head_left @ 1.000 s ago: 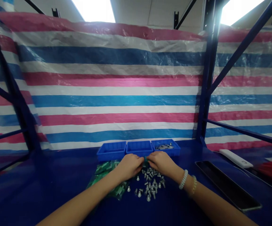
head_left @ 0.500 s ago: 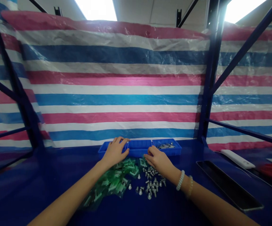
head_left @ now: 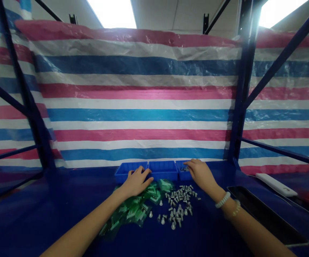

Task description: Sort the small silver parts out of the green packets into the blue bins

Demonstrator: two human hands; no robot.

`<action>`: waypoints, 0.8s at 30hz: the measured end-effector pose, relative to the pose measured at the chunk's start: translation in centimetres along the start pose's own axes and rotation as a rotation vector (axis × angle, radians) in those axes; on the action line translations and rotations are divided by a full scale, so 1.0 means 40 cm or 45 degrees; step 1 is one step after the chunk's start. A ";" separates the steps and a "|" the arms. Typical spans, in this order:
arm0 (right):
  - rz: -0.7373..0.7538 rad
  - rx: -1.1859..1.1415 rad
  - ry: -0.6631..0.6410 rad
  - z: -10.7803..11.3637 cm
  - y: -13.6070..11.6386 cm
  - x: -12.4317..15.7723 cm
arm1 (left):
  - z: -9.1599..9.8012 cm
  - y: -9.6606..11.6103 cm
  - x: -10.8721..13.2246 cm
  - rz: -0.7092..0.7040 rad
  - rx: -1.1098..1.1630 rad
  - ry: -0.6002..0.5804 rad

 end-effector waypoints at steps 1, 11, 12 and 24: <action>-0.077 0.016 -0.024 -0.003 0.026 0.001 | -0.001 0.000 0.001 -0.002 0.006 0.001; -0.281 -0.057 -0.225 -0.031 0.061 0.016 | 0.016 0.002 0.008 -0.048 0.028 0.060; -0.278 -0.076 -0.227 -0.020 0.059 0.015 | 0.027 0.006 0.008 -0.052 0.023 0.093; -0.067 -0.356 -0.809 0.004 0.042 0.072 | -0.074 0.408 0.197 -0.852 0.391 0.207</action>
Point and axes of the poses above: each hand's wrist, its own x-axis away from the middle knuckle, its own z-axis out of the back of the hand, y = z × x, the point moved 5 cm from there along -x, towards the middle knuckle, and after that the axes turned 2 degrees about y, right-handed, at the moved point
